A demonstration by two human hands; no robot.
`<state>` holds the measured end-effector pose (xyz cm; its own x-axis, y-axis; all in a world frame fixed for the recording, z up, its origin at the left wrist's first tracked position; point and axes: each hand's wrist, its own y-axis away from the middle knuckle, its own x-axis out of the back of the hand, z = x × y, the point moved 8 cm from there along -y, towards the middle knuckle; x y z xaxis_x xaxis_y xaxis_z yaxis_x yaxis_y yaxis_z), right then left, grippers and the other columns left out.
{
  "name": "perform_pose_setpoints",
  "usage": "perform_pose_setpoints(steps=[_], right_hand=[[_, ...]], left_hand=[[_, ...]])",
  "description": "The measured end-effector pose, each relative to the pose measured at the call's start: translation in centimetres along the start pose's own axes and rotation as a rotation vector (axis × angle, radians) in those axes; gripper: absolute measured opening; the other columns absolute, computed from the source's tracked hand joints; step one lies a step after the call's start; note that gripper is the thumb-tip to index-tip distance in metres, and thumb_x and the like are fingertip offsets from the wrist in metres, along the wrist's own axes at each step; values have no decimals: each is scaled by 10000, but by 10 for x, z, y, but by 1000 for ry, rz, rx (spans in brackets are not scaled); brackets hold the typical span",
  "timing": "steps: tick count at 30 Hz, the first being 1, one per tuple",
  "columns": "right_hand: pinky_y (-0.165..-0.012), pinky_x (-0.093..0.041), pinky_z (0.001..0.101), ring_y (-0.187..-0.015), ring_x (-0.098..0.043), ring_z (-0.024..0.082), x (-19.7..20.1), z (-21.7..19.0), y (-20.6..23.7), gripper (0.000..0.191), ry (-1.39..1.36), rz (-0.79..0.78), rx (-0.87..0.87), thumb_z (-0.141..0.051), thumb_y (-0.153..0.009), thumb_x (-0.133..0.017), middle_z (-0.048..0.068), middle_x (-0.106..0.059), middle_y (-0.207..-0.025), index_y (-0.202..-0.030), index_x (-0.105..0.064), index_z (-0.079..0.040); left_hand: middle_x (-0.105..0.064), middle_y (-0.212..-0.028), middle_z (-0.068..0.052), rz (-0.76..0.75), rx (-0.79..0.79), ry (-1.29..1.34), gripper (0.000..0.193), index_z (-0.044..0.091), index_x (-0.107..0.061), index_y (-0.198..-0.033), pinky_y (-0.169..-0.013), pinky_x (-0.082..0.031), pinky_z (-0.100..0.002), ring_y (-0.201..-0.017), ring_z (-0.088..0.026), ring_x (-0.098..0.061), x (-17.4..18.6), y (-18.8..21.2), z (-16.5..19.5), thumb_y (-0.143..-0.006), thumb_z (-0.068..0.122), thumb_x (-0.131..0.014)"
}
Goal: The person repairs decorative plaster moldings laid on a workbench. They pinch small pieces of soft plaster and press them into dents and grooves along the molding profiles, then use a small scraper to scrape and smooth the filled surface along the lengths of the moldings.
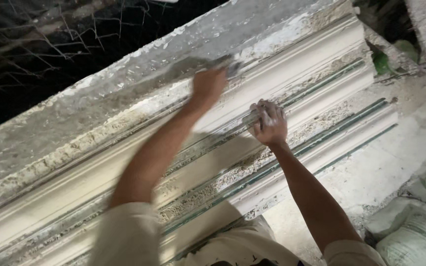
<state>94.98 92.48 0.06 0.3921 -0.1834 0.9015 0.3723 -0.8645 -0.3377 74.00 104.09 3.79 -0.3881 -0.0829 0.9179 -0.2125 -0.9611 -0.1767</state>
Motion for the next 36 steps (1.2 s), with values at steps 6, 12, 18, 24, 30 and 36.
perform_pose_setpoints(steps=[6, 12, 18, 24, 30, 36], right_hand=[[-1085, -449, 559, -1305, -556, 379, 5, 0, 2, 495, -65, -1, -14, -193, -844, -564, 138, -594, -1385, -1333, -624, -148], [-1068, -449, 564, -1294, -554, 377, -5, 6, 0, 419, -36, 8, -30, -234, -901, -573, 150, -594, -1360, -1307, -618, -140], [-1059, -460, 542, -1262, -561, 374, 7, 0, -3, 445, -42, 36, 22, -227, -898, -547, 155, -602, -1358, -1325, -646, -149], [-1073, -465, 533, -1294, -568, 364, 8, 2, -2, 485, -86, 10, -38, -211, -842, -533, 138, -607, -1343, -1309, -645, -142], [-1072, -456, 540, -1275, -555, 366, -4, 11, -1, 542, -36, -12, -39, -206, -808, -558, 177, -598, -1339, -1337, -636, -121], [-1080, -457, 553, -1264, -562, 384, 1, 9, -1, 570, -51, -9, -32, -200, -825, -572, 180, -596, -1380, -1390, -589, -124]], left_hand=[[-717, -743, -108, -103, -72, 112, 355, 211, -701, -1272, -552, -553, -451, -604, -262, -691, 25, 20, -11, -924, 266, -651], [-716, -719, -114, -262, 108, -112, 301, 186, -726, -1185, -590, -533, -512, -615, -279, -676, 60, 95, -89, -951, 360, -652], [-736, -889, -161, -153, 268, 87, 237, 142, -723, -1083, -659, -558, -529, -806, -357, -724, -15, -11, 3, -954, 287, -586], [-721, -841, -151, -408, 104, 27, 461, 290, -563, -1421, -656, -559, -523, -752, -345, -717, -20, 0, 11, -974, 216, -481], [-712, -989, -192, -540, -249, -316, 455, 91, -551, -1420, -503, -579, -458, -648, -286, -732, 20, 96, -36, -969, 136, -508], [-725, -751, -59, -290, -358, -381, 107, 114, -731, -865, -548, -564, -406, -674, -209, -725, -39, -4, 50, -914, 107, -636]])
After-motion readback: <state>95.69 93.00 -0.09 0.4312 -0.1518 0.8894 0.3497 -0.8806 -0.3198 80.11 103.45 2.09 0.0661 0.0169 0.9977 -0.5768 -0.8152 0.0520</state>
